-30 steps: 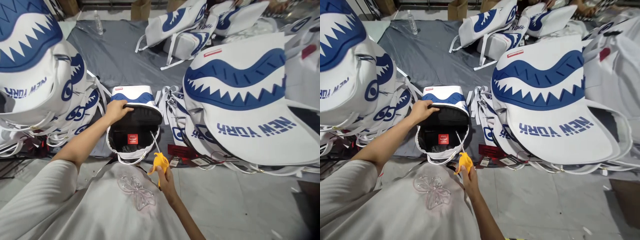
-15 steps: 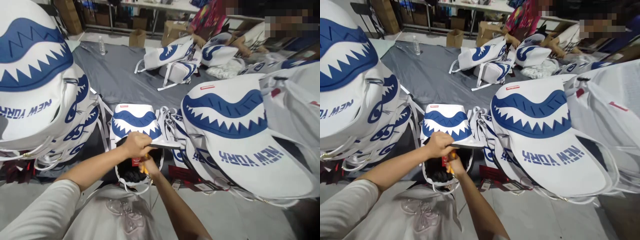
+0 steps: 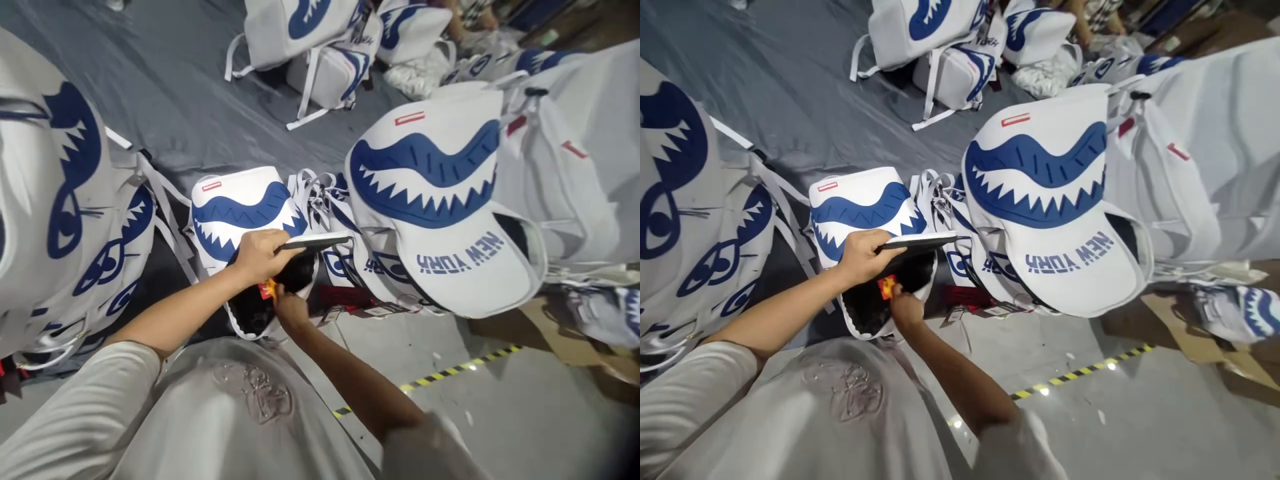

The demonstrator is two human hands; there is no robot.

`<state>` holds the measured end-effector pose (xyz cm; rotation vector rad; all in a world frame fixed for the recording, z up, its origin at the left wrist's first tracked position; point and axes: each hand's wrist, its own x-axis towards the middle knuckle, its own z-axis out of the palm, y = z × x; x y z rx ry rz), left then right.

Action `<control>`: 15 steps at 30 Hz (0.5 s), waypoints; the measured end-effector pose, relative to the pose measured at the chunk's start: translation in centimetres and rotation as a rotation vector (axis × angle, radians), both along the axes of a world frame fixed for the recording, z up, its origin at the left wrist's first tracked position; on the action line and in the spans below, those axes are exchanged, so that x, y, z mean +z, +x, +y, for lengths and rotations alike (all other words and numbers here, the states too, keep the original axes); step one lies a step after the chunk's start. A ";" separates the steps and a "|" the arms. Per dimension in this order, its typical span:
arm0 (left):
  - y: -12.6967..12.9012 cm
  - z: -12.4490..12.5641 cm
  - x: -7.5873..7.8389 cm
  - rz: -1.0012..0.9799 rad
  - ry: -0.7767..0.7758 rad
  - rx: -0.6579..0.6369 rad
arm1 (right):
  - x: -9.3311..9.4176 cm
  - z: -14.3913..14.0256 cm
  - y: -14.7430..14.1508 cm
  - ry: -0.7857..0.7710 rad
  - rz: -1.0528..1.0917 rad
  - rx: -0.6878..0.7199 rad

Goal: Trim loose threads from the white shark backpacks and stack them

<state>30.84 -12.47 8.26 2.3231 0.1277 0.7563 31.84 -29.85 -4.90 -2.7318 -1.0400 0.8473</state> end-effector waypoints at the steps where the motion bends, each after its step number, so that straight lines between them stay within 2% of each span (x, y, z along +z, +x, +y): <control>1: 0.0 -0.3 -0.1 0.000 -0.016 -0.016 | -0.5 2.1 0.1 0.059 0.012 0.034; 3: -0.4 -0.2 -0.2 -0.001 -0.048 0.005 | -1.7 5.4 0.9 0.161 0.045 0.047; 5: -1.0 0.6 -0.1 -0.007 -0.077 0.106 | -2.8 6.9 2.2 0.191 0.048 -0.054; 8: -1.5 2.1 0.0 -0.029 -0.100 0.285 | -3.8 6.5 3.8 0.145 0.000 -0.313; 10: -1.4 2.5 0.0 -0.045 -0.098 0.309 | -3.6 6.0 4.1 0.118 -0.014 -0.397; 11: -1.3 2.6 0.0 -0.053 -0.097 0.294 | -3.0 5.8 4.1 0.117 0.001 -0.366; 12: -1.1 2.6 -0.1 -0.066 -0.097 0.273 | -2.2 5.6 4.0 0.120 0.029 -0.269; 15: -0.4 2.4 -0.3 -0.085 -0.108 0.211 | 2.0 4.1 4.4 0.039 0.078 0.200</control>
